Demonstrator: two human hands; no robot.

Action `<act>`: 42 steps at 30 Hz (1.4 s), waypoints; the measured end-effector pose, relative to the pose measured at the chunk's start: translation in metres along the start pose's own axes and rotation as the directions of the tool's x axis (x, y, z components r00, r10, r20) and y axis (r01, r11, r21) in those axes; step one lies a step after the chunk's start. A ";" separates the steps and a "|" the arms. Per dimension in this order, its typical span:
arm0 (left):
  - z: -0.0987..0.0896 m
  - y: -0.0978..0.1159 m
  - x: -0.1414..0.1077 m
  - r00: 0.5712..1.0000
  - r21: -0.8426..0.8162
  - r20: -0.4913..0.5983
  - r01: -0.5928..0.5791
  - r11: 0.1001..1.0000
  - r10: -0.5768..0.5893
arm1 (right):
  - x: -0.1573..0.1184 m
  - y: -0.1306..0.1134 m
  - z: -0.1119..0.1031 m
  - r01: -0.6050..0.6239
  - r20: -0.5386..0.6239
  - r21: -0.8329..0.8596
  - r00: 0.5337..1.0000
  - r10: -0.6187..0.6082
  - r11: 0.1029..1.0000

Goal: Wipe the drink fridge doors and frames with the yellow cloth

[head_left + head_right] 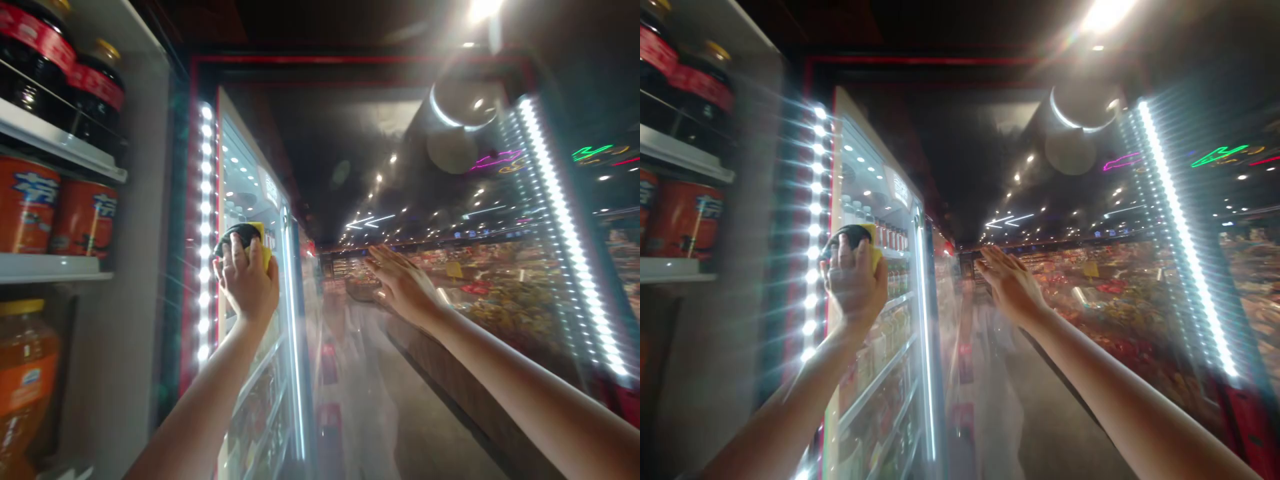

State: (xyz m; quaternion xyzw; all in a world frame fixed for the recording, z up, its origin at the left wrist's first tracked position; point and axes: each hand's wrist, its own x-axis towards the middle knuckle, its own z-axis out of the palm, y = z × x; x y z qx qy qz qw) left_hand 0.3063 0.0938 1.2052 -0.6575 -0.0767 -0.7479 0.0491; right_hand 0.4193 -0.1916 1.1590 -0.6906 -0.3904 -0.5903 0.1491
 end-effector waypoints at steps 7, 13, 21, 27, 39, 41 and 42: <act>0.007 0.039 -0.039 0.908 -0.148 0.130 -0.379 0.913 0.398 | -0.017 0.007 -0.004 -0.024 0.039 -0.024 0.999 0.025 0.999; 0.026 0.070 0.011 0.985 -0.164 0.038 -0.158 0.974 0.166 | -0.015 0.041 -0.010 -0.078 -0.044 -0.018 0.996 0.077 0.997; 0.039 0.128 -0.023 0.798 -0.324 0.137 -0.523 0.788 0.586 | -0.024 0.071 -0.012 -0.110 -0.100 0.043 0.988 0.114 0.993; 0.050 0.143 0.009 0.932 -0.246 0.076 -0.326 0.913 0.354 | -0.027 0.092 -0.030 -0.090 -0.108 0.003 0.990 0.090 0.996; 0.058 0.178 -0.010 0.775 -0.310 0.127 -0.562 0.767 0.619 | -0.049 0.134 -0.056 -0.108 -0.180 0.001 0.978 0.107 0.994; 0.061 0.174 -0.001 0.823 -0.278 0.096 -0.518 0.809 0.560 | -0.052 0.146 -0.057 -0.099 -0.169 0.022 0.980 0.101 0.995; 0.064 0.178 0.007 0.856 -0.262 0.075 -0.478 0.838 0.512 | -0.053 0.151 -0.058 -0.096 -0.166 0.035 0.981 0.101 0.995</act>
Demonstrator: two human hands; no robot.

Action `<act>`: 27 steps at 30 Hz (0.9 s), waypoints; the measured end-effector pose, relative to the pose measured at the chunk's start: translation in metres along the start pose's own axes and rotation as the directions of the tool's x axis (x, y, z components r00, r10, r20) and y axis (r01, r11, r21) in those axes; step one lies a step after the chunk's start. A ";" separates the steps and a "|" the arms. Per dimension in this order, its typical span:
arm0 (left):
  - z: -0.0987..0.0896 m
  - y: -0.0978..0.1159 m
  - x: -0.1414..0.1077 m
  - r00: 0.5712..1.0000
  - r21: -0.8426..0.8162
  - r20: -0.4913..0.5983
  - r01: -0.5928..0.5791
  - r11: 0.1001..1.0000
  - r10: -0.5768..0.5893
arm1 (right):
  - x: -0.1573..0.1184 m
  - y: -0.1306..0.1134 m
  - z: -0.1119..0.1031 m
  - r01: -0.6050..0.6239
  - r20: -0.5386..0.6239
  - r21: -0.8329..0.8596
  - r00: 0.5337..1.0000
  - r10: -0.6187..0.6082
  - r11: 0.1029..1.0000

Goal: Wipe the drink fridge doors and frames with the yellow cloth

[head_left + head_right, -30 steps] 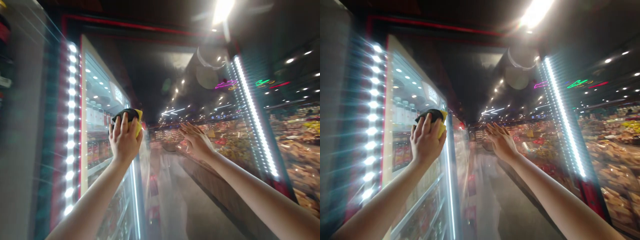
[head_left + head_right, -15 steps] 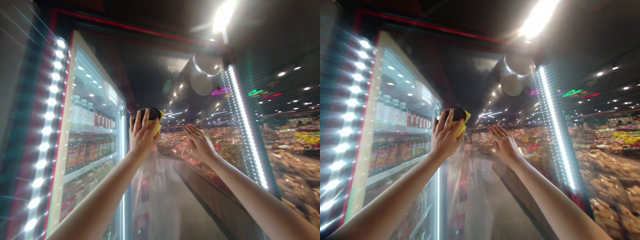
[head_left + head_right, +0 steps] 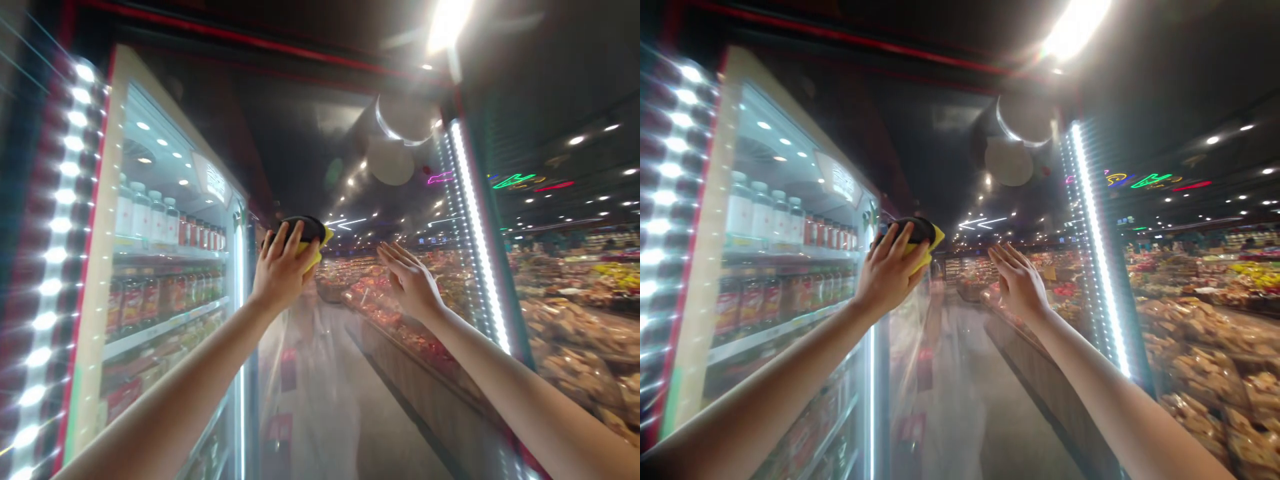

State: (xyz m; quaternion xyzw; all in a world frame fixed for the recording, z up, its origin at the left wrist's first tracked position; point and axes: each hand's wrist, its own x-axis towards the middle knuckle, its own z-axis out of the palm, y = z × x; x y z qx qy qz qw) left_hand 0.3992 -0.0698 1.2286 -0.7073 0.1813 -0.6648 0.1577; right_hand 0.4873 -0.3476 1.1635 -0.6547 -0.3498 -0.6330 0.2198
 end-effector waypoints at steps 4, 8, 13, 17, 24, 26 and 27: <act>0.024 0.028 0.048 0.975 -0.007 -0.117 0.187 0.982 -0.186 | 0.004 0.013 -0.003 -0.020 -0.012 0.009 1.000 0.020 1.000; 0.043 0.070 0.042 0.999 -0.064 -0.037 0.033 0.997 -0.036 | -0.001 0.019 -0.009 -0.033 -0.013 -0.013 0.999 0.033 0.999; 0.034 0.061 0.016 0.998 -0.065 0.018 -0.063 0.996 0.064 | -0.013 0.035 -0.019 -0.032 0.039 -0.044 0.999 0.034 0.999; 0.038 0.055 0.067 0.971 -0.071 -0.057 0.228 0.971 -0.232 | -0.013 0.050 -0.027 -0.075 0.062 -0.082 0.995 0.081 0.994; 0.066 0.118 0.078 0.999 -0.120 0.052 0.010 0.993 -0.004 | -0.013 0.065 -0.036 -0.093 0.037 -0.090 0.995 0.097 0.992; 0.065 0.118 0.055 0.993 -0.113 0.063 -0.089 0.990 0.097 | -0.016 0.069 -0.040 -0.090 0.037 -0.091 0.995 0.094 0.992; 0.064 0.115 0.047 0.993 -0.106 0.054 -0.102 0.989 0.108 | -0.018 0.072 -0.042 -0.092 0.040 -0.093 0.995 0.096 0.991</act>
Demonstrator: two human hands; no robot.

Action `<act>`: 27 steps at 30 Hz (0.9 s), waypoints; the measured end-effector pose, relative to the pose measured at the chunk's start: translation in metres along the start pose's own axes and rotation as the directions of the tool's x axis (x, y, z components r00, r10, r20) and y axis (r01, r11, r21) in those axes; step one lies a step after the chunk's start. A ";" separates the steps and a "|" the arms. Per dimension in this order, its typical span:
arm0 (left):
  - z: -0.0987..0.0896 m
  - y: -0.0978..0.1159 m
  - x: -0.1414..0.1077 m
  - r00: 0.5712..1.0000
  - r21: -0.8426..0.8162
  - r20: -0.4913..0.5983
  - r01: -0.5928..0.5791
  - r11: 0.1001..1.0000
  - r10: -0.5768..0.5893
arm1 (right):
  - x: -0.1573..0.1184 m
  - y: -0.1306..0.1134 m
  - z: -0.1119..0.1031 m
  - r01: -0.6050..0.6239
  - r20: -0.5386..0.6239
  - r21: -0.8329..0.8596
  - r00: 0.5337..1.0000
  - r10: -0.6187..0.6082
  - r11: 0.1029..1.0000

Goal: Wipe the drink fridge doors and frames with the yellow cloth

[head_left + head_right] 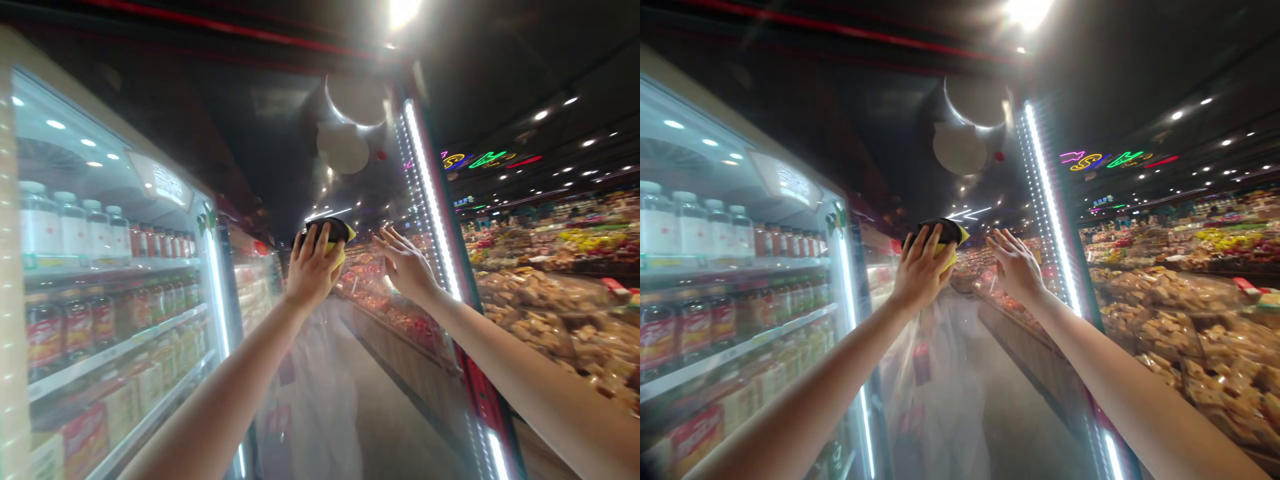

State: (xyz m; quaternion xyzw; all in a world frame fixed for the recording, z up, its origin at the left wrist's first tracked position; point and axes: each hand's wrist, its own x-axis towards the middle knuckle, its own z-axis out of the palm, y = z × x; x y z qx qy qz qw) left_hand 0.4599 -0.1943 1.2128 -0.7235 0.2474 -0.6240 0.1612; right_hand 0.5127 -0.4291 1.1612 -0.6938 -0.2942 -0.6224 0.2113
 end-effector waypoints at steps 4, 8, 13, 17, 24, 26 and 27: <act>-0.001 -0.013 0.013 0.981 0.018 -0.116 0.160 0.987 -0.157 | -0.003 0.014 -0.006 -0.022 0.010 -0.024 1.000 0.022 0.999; 0.014 0.003 0.066 0.956 -0.020 -0.145 0.254 0.967 -0.254 | -0.005 0.028 -0.010 -0.039 0.004 -0.061 0.999 0.039 0.997; 0.030 0.037 0.059 0.999 -0.035 -0.036 0.037 0.999 -0.038 | -0.015 0.045 -0.014 -0.041 0.008 -0.083 0.999 0.042 0.996; 0.025 0.030 0.026 0.998 -0.032 -0.045 -0.043 0.999 0.041 | -0.020 0.059 -0.016 -0.044 0.030 -0.103 0.998 0.047 0.994; 0.044 0.040 0.094 0.947 -0.095 -0.176 0.254 0.963 -0.267 | -0.014 0.084 -0.019 -0.063 0.048 -0.142 0.996 0.071 0.988; 0.055 0.060 0.099 0.975 -0.104 -0.119 0.178 0.979 -0.190 | -0.016 0.090 -0.021 -0.067 0.052 -0.160 0.996 0.076 0.985; 0.058 0.069 0.095 0.989 -0.104 -0.085 0.114 0.988 -0.123 | -0.017 0.093 -0.022 -0.063 0.058 -0.168 0.996 0.074 0.984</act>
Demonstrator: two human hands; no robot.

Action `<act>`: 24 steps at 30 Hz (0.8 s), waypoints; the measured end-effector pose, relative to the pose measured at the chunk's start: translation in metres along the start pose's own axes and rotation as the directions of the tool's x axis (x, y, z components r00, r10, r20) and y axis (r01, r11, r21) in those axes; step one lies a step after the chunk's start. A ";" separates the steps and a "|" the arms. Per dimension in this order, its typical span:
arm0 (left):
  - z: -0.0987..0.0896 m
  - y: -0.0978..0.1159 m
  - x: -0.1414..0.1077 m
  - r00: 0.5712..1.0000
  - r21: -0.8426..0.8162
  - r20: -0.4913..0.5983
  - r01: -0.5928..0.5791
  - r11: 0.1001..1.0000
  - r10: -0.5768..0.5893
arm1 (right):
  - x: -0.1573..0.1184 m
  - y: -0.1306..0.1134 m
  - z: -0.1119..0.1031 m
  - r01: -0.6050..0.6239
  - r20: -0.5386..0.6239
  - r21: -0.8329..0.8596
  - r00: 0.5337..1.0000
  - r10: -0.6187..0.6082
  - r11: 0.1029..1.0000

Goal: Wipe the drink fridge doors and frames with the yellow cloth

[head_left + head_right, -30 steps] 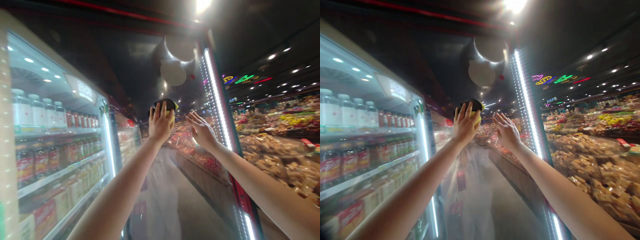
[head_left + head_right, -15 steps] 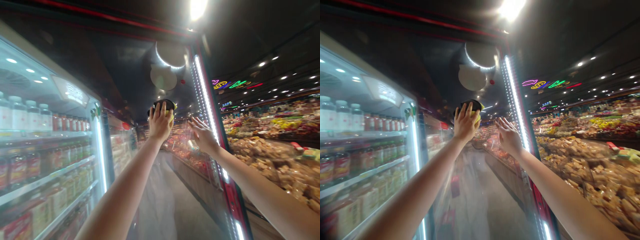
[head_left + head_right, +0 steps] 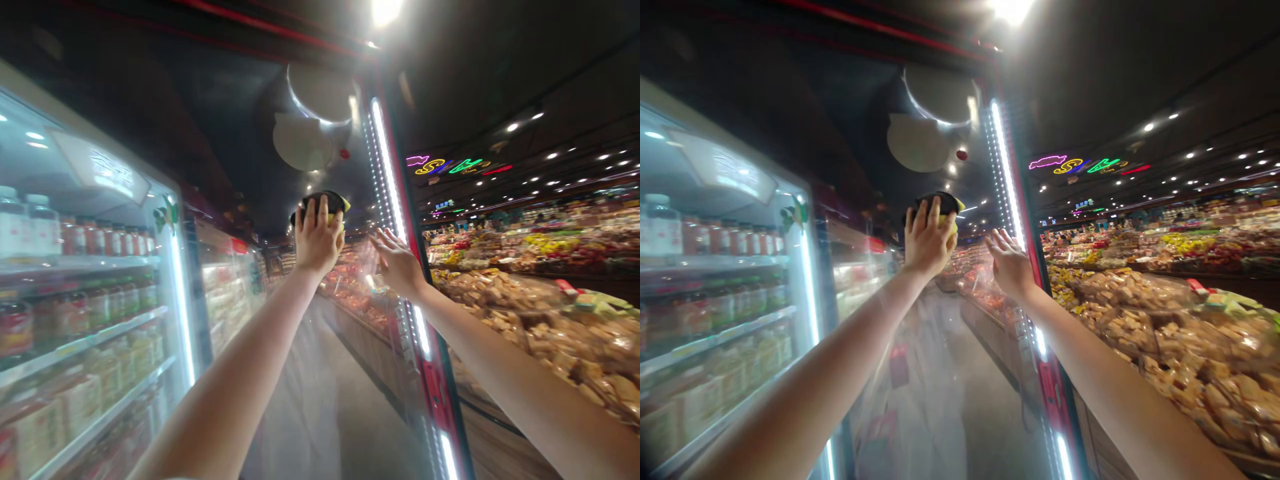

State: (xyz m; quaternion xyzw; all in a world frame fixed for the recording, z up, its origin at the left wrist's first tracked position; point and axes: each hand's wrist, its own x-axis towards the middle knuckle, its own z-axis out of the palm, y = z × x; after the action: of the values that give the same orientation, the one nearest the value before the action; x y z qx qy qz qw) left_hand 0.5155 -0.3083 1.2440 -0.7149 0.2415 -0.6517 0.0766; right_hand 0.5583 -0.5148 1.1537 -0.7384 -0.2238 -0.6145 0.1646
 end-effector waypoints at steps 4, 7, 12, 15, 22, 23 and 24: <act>-0.003 0.001 -0.034 0.977 0.017 0.084 -0.197 0.980 0.195 | -0.006 0.015 0.000 0.027 0.029 -0.023 0.999 -0.026 0.999; -0.008 -0.014 -0.026 0.997 0.085 -0.028 -0.072 0.994 0.075 | -0.005 0.024 0.000 0.028 0.039 -0.031 0.999 -0.026 0.999; 0.017 0.004 0.039 0.992 0.025 -0.105 0.076 0.997 -0.073 | 0.003 0.031 -0.003 0.031 0.044 -0.044 0.999 -0.029 0.999; 0.035 0.030 0.045 0.998 -0.026 -0.020 -0.063 0.998 0.062 | 0.002 0.036 -0.007 0.038 0.027 -0.062 0.999 -0.037 0.997; 0.030 0.032 -0.015 0.978 -0.009 0.053 -0.202 0.979 0.203 | -0.013 0.060 -0.013 0.019 0.033 -0.101 0.999 -0.016 0.995; 0.031 0.034 -0.017 0.977 -0.016 0.055 -0.203 0.979 0.204 | -0.015 0.063 -0.014 0.029 0.040 -0.107 0.999 -0.025 0.994; 0.034 0.037 -0.017 0.972 -0.028 0.063 -0.223 0.974 0.225 | -0.016 0.066 -0.015 0.039 0.045 -0.115 0.998 -0.034 0.993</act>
State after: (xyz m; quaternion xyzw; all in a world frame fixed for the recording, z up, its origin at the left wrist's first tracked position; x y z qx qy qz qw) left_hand 0.5391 -0.3403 1.2083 -0.7050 0.3245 -0.6124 0.1502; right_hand 0.5789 -0.5801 1.1433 -0.7554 -0.2047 -0.6136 0.1052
